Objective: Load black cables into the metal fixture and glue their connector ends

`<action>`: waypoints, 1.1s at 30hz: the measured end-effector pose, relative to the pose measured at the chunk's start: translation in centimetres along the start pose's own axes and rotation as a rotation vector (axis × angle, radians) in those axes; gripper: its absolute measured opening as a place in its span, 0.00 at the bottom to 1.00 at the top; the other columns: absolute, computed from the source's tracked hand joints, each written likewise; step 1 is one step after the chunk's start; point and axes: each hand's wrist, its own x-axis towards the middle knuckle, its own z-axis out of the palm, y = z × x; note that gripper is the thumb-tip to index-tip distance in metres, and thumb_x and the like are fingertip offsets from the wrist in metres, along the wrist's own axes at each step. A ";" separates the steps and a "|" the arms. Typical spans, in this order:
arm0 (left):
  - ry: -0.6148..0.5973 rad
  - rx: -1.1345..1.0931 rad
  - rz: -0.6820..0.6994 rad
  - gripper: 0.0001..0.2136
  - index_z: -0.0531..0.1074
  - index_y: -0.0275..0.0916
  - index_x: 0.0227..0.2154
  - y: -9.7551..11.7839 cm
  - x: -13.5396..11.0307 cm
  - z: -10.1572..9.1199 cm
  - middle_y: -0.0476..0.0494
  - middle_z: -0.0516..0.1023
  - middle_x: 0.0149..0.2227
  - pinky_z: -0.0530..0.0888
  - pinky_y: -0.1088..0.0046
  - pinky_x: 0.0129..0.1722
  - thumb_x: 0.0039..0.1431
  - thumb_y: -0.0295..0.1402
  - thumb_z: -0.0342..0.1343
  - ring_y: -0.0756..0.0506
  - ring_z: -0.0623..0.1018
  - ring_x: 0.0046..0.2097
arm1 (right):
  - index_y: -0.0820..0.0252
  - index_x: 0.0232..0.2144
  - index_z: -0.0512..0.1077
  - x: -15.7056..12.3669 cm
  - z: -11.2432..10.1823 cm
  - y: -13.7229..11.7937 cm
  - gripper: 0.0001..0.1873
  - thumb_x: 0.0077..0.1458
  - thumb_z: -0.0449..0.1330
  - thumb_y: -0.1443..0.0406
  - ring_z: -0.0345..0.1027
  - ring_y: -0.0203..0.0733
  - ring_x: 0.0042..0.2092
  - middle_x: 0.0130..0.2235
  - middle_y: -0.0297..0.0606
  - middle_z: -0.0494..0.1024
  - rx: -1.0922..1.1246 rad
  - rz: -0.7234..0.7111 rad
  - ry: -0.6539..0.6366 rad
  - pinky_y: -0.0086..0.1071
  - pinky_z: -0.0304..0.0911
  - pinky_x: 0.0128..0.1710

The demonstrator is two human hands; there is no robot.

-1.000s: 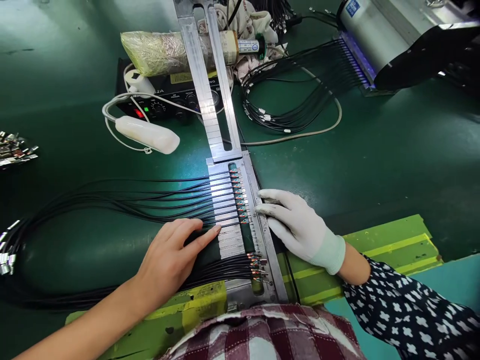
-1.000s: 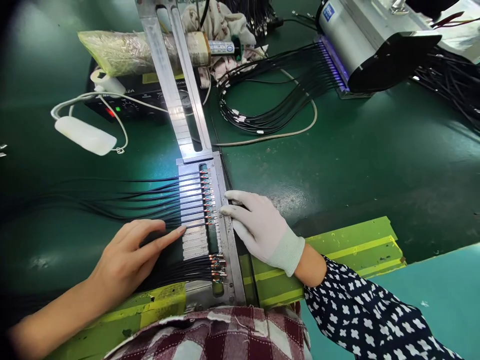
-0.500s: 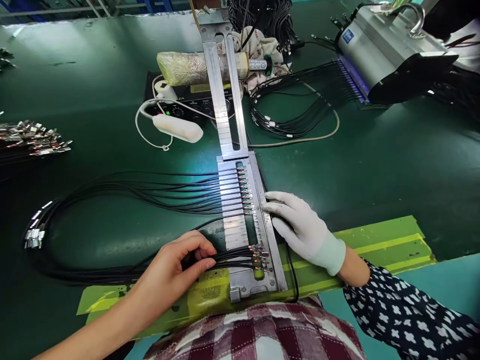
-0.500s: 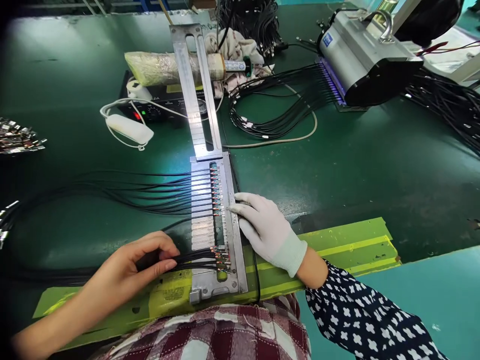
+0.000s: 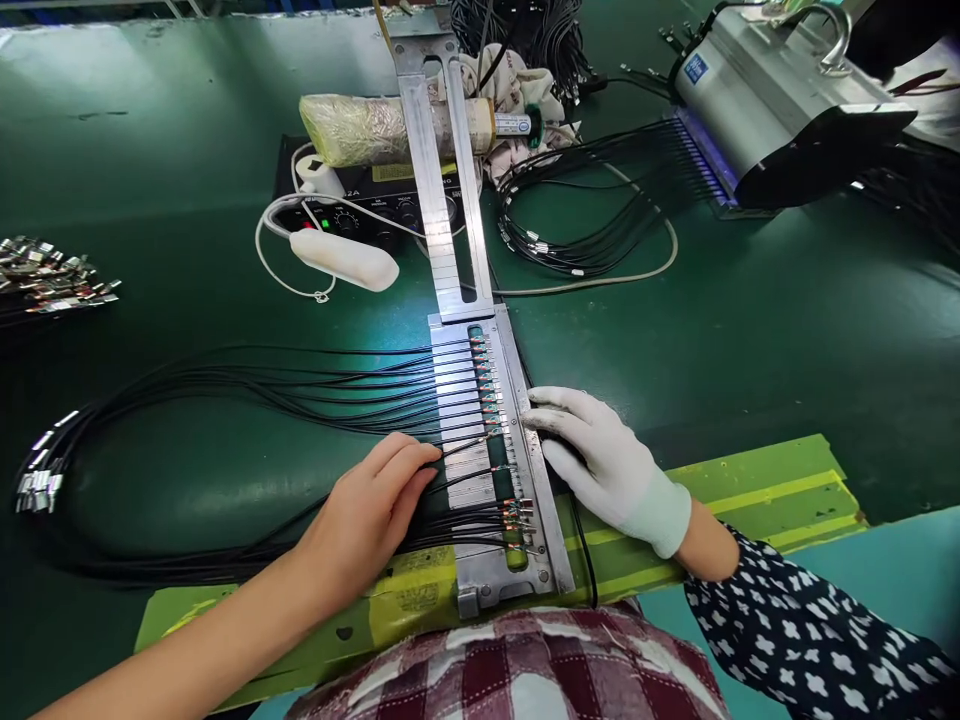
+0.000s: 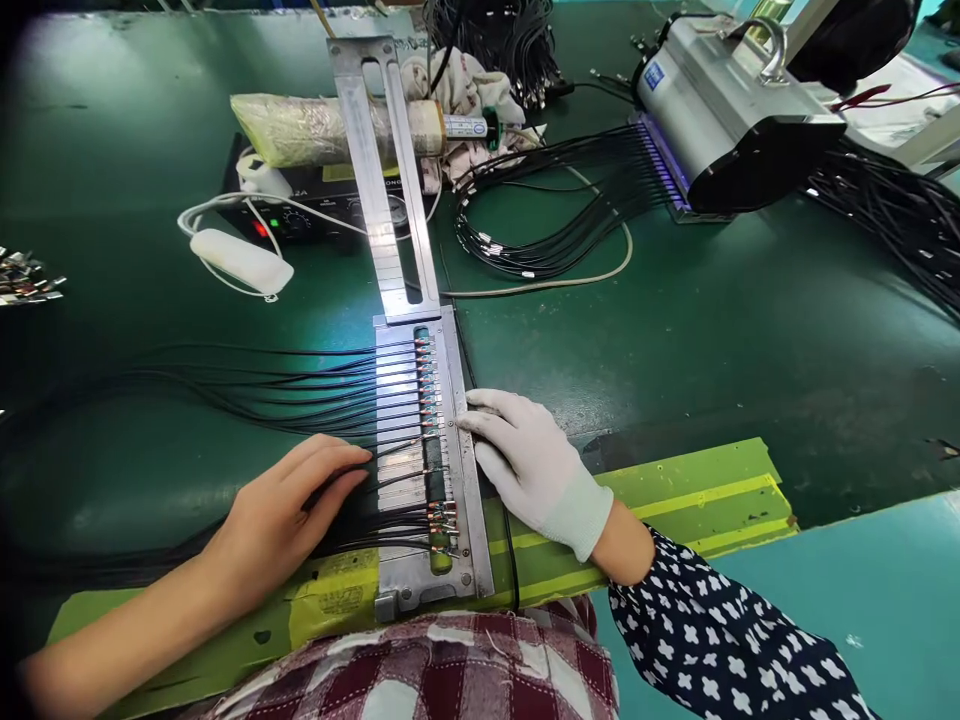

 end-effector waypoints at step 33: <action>-0.090 0.189 0.210 0.11 0.68 0.36 0.50 -1.2 -0.7 -0.4 0.46 0.78 0.38 0.69 0.70 0.38 0.66 0.26 0.53 0.47 0.73 0.39 | 0.58 0.53 0.70 -0.6 0.1 0.0 0.15 0.67 0.52 0.67 0.67 0.51 0.59 0.59 0.47 0.72 -0.008 -0.018 0.010 0.49 0.66 0.56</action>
